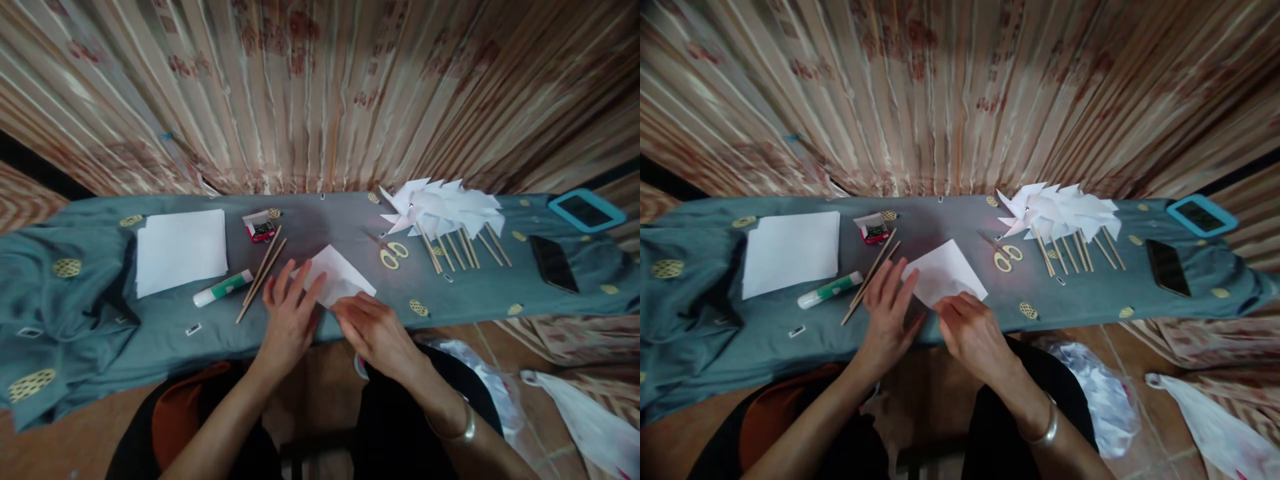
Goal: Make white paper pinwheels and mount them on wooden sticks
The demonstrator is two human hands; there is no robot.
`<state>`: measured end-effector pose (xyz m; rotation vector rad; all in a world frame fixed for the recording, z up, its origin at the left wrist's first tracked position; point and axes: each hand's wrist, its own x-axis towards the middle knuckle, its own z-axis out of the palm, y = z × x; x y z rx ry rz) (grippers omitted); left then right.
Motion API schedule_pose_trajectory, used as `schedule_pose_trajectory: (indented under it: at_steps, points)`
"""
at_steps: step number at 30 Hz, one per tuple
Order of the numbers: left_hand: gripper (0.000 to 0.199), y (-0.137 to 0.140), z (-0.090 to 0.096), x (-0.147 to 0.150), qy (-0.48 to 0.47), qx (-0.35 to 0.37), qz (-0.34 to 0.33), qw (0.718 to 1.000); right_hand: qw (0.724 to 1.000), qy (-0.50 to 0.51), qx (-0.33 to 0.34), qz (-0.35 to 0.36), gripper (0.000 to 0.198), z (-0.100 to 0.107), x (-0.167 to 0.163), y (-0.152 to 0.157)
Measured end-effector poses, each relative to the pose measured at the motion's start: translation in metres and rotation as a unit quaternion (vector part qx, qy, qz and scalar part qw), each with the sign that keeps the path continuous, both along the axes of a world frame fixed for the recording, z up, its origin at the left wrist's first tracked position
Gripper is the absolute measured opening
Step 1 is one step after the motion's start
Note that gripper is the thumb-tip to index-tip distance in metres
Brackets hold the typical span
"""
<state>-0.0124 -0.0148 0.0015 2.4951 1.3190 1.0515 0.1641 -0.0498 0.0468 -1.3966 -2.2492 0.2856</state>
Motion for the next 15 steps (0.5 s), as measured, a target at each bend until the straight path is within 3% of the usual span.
schedule_pose_trajectory:
  at_steps: [4, 6, 9, 15]
  points:
    - [0.037, -0.002, -0.006, -0.009, 0.067, -0.080, -0.051, 0.993, 0.995, 0.063, -0.064, 0.033, 0.021, -0.017, 0.006, -0.007]
    - [0.030, -0.002, -0.009, -0.014, 0.072, -0.101, -0.065, 0.990, 0.993, 0.080, -0.082, 0.030, 0.034, -0.023, 0.014, -0.008]
    - [0.025, -0.003, -0.011, -0.022, 0.065, -0.093, -0.071, 0.991, 0.990, 0.099, -0.103, -0.007, 0.047, -0.030, 0.028, -0.007]
    - [0.026, -0.008, -0.010, -0.025, 0.041, -0.090, -0.081, 0.992, 0.976, 0.153, -0.146, -0.048, 0.031, -0.042, 0.042, -0.006]
